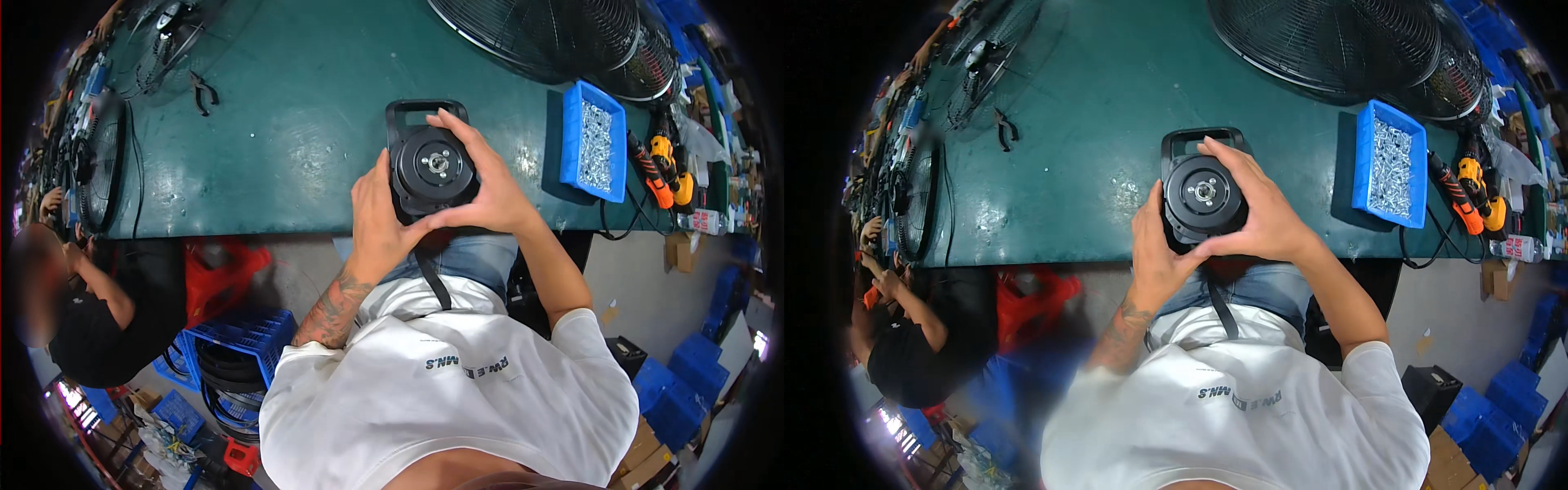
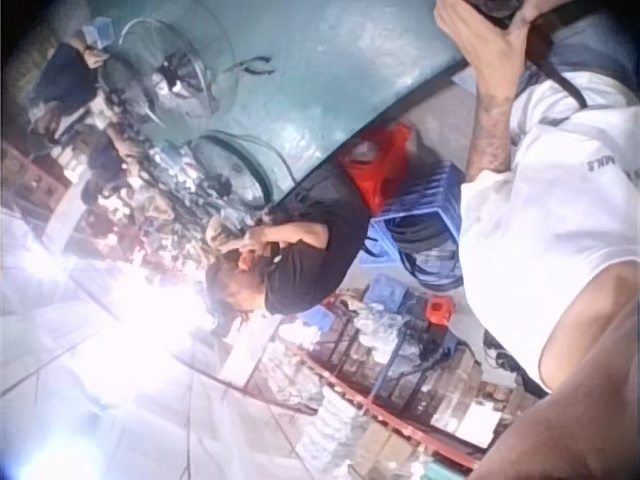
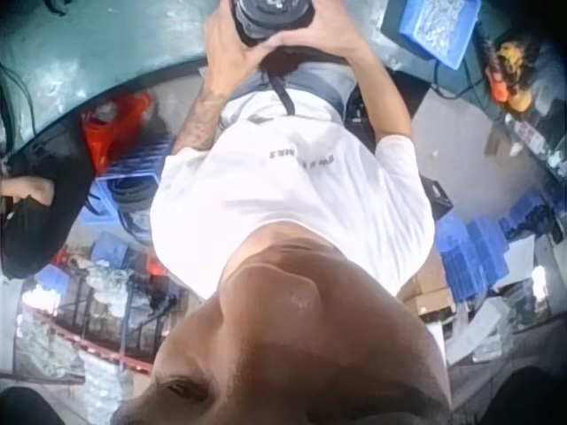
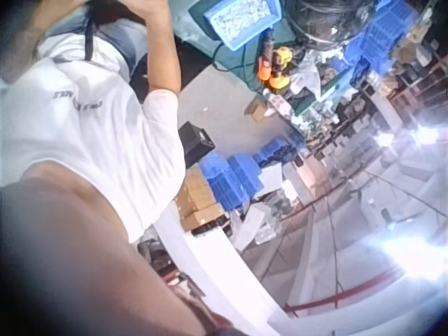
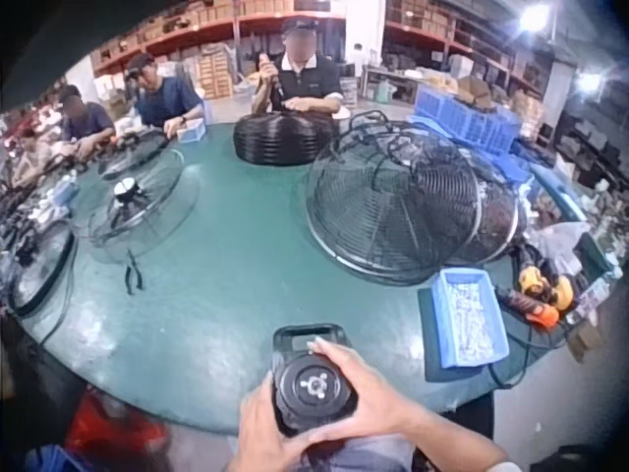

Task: The worker is assembling an industrial fan by attaching the motor and grill components using an electric screwdriver and screws.

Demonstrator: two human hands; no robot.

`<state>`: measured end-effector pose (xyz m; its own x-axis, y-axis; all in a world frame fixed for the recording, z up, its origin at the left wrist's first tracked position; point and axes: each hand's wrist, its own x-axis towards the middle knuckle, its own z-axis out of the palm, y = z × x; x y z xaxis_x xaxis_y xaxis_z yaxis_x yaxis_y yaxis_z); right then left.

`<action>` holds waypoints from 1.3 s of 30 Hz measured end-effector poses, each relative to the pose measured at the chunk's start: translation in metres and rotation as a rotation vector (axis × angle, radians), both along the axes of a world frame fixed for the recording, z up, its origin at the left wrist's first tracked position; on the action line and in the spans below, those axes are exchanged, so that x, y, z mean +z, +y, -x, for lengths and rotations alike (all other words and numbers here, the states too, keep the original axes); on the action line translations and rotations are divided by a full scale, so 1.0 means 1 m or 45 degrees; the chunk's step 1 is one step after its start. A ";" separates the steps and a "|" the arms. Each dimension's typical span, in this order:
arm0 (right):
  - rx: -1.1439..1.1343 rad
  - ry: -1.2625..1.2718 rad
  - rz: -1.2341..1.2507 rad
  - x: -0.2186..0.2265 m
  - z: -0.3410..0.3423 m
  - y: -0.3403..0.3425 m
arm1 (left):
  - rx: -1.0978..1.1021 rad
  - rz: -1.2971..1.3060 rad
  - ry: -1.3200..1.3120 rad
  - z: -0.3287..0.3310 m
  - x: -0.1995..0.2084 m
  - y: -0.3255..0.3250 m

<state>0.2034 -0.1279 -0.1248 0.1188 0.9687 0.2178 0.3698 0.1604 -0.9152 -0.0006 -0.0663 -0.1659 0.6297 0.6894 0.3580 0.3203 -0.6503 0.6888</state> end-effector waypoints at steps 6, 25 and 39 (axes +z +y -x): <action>-0.048 -0.055 -0.073 -0.019 0.003 0.007 | 0.002 0.016 -0.011 -0.002 -0.006 0.002; -0.977 1.443 -0.048 -0.017 -0.127 0.036 | 0.048 -0.029 0.063 -0.011 -0.001 -0.007; -1.009 0.772 -0.586 0.075 -0.133 0.123 | -0.004 0.015 0.010 0.002 0.009 -0.002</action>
